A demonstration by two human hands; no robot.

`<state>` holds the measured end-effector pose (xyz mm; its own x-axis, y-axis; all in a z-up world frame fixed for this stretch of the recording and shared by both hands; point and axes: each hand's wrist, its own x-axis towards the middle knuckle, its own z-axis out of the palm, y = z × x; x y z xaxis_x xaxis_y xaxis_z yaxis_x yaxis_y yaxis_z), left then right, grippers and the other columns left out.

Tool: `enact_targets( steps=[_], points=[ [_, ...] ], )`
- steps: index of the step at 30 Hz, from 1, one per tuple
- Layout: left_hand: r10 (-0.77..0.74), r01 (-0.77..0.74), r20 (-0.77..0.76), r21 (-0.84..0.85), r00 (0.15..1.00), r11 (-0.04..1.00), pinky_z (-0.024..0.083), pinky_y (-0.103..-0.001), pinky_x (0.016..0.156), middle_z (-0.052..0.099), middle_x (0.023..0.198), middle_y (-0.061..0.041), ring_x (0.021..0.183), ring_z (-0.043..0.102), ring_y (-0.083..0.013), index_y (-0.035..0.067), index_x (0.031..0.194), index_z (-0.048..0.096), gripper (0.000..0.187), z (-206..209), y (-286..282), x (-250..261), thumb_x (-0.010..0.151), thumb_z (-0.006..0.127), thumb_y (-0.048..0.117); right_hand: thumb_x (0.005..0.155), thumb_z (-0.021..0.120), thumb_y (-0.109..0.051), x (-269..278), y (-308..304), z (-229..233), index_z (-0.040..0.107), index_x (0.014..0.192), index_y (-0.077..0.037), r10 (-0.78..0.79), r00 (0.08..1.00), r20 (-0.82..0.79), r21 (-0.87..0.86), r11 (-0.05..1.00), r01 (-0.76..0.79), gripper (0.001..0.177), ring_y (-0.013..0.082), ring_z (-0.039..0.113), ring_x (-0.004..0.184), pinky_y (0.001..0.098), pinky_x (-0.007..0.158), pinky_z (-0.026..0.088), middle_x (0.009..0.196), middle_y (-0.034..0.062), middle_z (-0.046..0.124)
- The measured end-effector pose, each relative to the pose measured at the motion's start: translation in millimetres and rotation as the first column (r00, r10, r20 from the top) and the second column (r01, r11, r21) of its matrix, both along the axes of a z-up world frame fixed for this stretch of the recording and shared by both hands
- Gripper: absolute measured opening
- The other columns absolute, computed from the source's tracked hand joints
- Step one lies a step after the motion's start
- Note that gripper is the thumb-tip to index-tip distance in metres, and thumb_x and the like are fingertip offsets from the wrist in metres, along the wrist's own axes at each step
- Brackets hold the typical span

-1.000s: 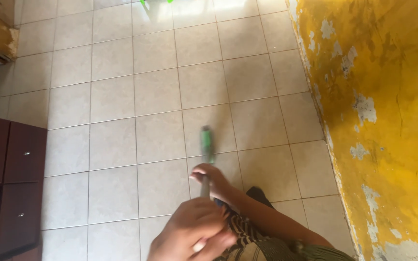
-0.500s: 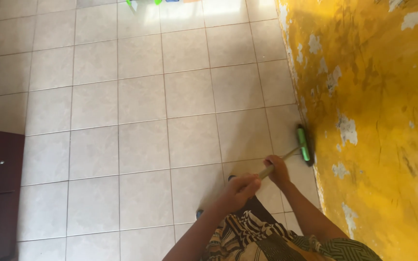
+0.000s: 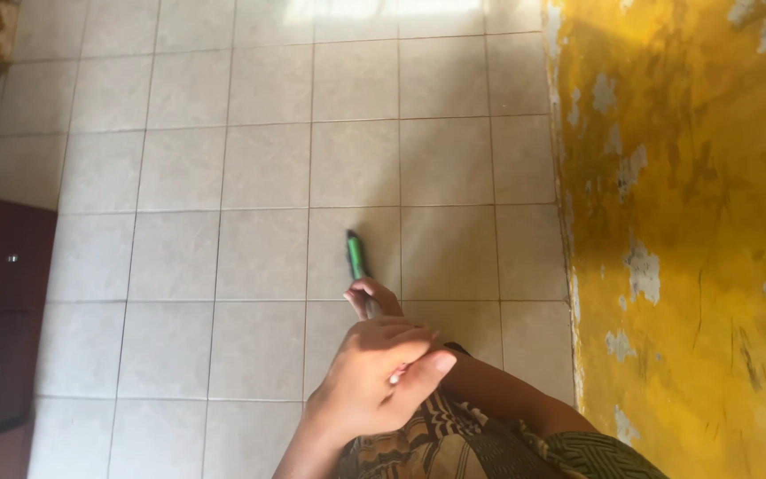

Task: Sweep the tiled floor using a broom.

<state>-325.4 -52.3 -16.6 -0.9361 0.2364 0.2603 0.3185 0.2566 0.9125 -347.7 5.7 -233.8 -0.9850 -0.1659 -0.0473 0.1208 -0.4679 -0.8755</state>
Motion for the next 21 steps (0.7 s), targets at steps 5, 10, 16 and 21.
enact_targets(
  steps=[5,10,16,21],
  points=[
    [-0.029,0.040,-0.185,0.056,0.982,0.998,0.035,-0.035,0.057,0.043,0.061,-0.004,0.056,0.044,-0.0179,0.009,0.066,0.038,0.047,9.7,2.7,-0.4,0.102,0.065,0.020,0.103,0.070,-0.014,-42.9,5.7,-115.2,0.066,0.105,-0.004,0.477,0.852,-0.217,0.232,0.873,-0.430,0.011,0.0166,0.063,0.086,0.0337,0.080,0.059,0.094,0.0071,0.065],
    [-0.084,0.120,-0.134,0.289,0.987,0.950,0.042,-0.031,0.060,0.050,0.064,-0.001,0.058,0.049,-0.0145,0.009,0.074,0.049,0.039,-21.3,1.1,6.5,0.107,0.049,0.030,0.094,0.073,-0.015,-80.7,82.6,-60.4,0.069,0.093,-0.008,0.536,0.774,-0.337,0.739,0.660,-0.135,0.008,0.0169,0.068,0.066,0.0311,0.060,0.056,0.080,0.0055,0.072],
    [-0.109,-0.018,0.268,0.430,0.957,0.903,0.046,-0.031,0.068,0.052,0.075,-0.001,0.067,0.050,-0.0126,0.008,0.088,0.056,0.039,-148.8,30.0,-16.6,0.112,0.038,0.034,0.088,0.074,-0.014,-132.3,189.3,-144.7,0.068,0.083,-0.007,0.430,0.844,-0.321,0.875,0.475,0.091,0.010,0.0232,0.065,0.064,0.0366,0.060,0.052,0.072,0.0087,0.068],
    [-0.146,-0.055,0.341,0.515,0.929,0.855,0.038,-0.028,0.063,0.045,0.075,0.002,0.065,0.041,-0.0089,0.007,0.084,0.051,0.041,-207.5,43.0,-6.8,0.118,0.046,0.030,0.085,0.072,-0.010,-130.5,192.2,-206.6,0.065,0.082,-0.003,0.438,0.797,-0.417,0.853,0.492,0.175,0.011,0.0328,0.063,0.072,0.0439,0.066,0.050,0.075,0.0128,0.065]
  ],
)
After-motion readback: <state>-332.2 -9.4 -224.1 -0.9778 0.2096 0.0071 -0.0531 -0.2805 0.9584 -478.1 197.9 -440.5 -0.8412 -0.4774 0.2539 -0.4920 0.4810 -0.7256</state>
